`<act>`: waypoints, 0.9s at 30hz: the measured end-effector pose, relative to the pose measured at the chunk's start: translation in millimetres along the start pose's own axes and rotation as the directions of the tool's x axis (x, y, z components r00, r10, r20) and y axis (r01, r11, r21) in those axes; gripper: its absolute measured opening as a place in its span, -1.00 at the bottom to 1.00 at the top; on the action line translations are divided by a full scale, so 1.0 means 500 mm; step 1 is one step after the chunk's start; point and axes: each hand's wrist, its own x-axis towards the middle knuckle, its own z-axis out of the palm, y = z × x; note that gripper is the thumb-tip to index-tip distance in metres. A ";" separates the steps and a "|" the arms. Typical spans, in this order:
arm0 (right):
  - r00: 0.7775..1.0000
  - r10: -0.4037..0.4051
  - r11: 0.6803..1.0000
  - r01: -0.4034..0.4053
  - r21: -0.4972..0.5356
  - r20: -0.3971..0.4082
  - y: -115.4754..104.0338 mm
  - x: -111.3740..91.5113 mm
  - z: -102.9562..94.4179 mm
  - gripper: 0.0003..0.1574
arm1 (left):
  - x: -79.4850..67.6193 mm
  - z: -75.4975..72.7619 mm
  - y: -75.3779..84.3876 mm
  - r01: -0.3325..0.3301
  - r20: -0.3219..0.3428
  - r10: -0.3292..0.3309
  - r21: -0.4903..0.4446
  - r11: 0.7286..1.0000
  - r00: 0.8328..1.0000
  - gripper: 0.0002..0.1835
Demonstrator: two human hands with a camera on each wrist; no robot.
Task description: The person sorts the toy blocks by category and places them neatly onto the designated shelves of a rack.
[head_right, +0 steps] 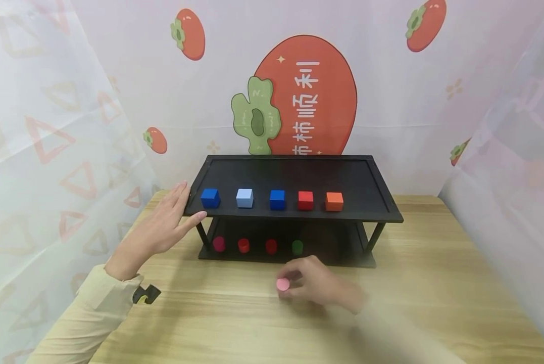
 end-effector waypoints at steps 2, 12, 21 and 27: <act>0.999 0.031 0.999 -0.032 -0.017 -0.029 0.011 -0.016 -0.017 -0.66 | 0.000 0.000 0.000 0.001 0.001 -0.001 0.002 1.000 1.000 0.09; 0.979 0.100 0.989 -0.118 -0.095 -0.177 0.074 -0.074 -0.112 -0.58 | 0.000 -0.001 0.001 0.011 0.009 -0.011 -0.002 1.000 1.000 0.09; 0.964 0.131 0.973 -0.169 -0.156 -0.230 0.115 -0.079 -0.149 -0.67 | -0.002 -0.003 0.003 0.015 0.010 -0.015 -0.002 1.000 1.000 0.08; 0.959 0.160 0.968 -0.199 -0.155 -0.234 0.138 -0.068 -0.150 -0.66 | -0.002 -0.004 0.005 0.016 0.012 -0.016 -0.001 1.000 1.000 0.08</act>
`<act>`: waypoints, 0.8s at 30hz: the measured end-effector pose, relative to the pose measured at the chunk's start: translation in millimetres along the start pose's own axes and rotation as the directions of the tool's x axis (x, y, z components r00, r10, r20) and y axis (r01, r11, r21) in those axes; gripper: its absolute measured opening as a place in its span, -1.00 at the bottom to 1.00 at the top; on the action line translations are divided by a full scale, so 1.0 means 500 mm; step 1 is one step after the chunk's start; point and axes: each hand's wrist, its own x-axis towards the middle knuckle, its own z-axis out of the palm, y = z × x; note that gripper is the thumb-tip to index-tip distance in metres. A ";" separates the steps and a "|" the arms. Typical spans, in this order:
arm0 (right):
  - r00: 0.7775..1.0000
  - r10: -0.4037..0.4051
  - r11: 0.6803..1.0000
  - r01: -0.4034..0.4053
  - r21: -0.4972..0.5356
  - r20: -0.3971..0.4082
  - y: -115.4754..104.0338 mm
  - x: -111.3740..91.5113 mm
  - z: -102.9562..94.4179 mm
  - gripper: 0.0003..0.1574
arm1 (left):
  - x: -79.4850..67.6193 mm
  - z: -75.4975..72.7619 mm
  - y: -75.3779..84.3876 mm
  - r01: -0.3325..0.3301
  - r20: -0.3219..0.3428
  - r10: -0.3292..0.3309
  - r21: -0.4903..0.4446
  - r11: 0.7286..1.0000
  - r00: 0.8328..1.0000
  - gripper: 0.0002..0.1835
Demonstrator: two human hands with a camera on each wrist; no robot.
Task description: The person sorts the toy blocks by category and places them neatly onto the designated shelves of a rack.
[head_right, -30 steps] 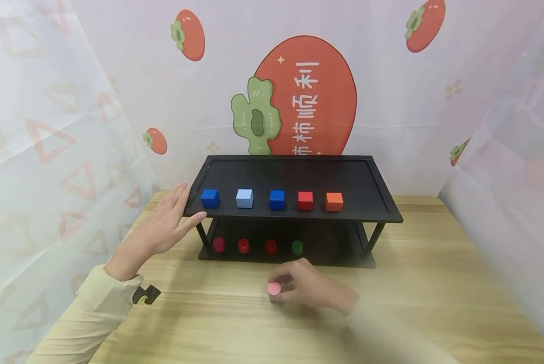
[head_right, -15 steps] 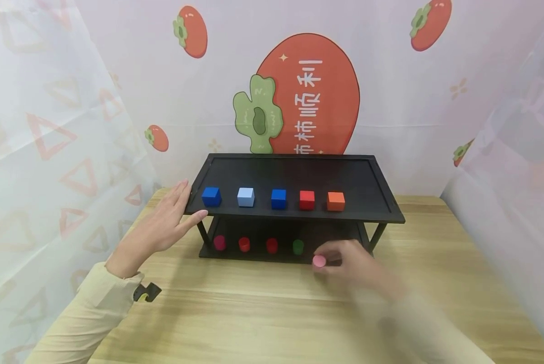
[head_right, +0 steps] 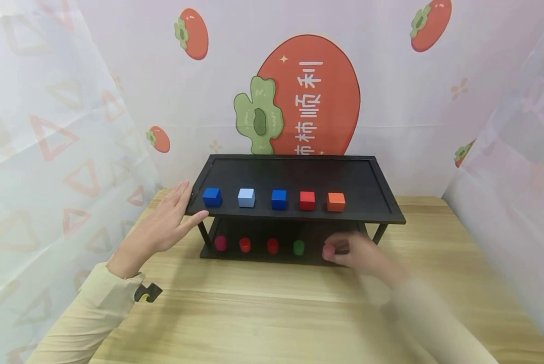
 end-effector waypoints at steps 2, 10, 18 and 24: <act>1.000 0.007 1.000 -0.007 0.002 0.002 0.005 0.005 0.002 -0.65 | 0.000 0.000 0.001 0.000 0.000 0.000 -0.001 1.000 1.000 0.08; 0.998 0.052 0.998 -0.053 0.038 0.022 0.027 0.013 0.012 -0.68 | -0.001 0.007 0.001 0.003 0.003 -0.003 -0.002 1.000 1.000 0.09; 0.997 0.069 0.996 -0.070 0.045 0.031 0.034 0.019 0.015 -0.61 | -0.001 0.004 0.002 0.003 0.001 -0.003 -0.005 1.000 1.000 0.08; 0.997 0.073 0.996 -0.075 0.052 0.038 0.039 0.027 0.018 -0.61 | 0.000 0.000 0.002 0.005 0.000 -0.005 0.000 1.000 1.000 0.07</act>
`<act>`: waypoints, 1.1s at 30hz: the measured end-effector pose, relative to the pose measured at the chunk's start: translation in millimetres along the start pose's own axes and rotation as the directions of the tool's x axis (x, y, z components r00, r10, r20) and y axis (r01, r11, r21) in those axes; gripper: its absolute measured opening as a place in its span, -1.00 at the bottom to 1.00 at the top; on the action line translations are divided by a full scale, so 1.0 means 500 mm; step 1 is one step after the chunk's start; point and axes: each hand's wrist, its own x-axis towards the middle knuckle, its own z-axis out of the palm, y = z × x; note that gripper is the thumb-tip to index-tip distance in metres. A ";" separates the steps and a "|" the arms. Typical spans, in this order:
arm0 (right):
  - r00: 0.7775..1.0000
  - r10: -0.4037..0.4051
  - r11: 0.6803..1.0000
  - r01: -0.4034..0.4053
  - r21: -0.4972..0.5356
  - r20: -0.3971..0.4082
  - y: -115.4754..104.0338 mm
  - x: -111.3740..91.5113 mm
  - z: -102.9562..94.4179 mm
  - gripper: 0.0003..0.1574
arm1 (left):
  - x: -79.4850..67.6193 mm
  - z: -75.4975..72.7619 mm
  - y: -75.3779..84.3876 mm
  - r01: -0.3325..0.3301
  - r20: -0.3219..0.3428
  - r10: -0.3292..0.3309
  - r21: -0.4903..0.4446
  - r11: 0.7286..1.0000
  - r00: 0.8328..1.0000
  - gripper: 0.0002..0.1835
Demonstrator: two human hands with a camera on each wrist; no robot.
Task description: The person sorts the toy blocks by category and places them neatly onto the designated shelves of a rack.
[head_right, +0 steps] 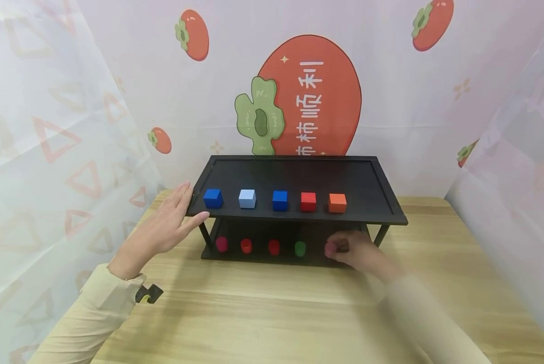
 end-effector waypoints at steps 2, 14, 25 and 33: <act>1.000 -0.003 1.000 0.003 0.008 0.003 0.000 0.001 0.001 -0.61 | -0.001 0.000 0.000 -0.003 -0.002 0.003 0.002 1.000 1.000 0.07; 1.000 0.024 1.000 -0.024 0.020 0.002 -0.010 -0.007 0.000 -0.55 | 0.003 0.002 0.000 -0.014 -0.015 0.014 0.010 1.000 1.000 0.06; 0.994 0.010 0.984 -0.029 -0.177 -0.107 -0.050 -0.055 -0.010 -0.30 | -0.005 0.009 -0.013 -0.017 -0.067 0.017 0.000 1.000 0.998 0.06; 0.992 0.012 0.954 -0.050 -0.296 -0.129 -0.094 -0.116 -0.012 -0.03 | -0.055 0.024 -0.028 0.008 -0.112 -0.006 0.016 1.000 0.994 0.09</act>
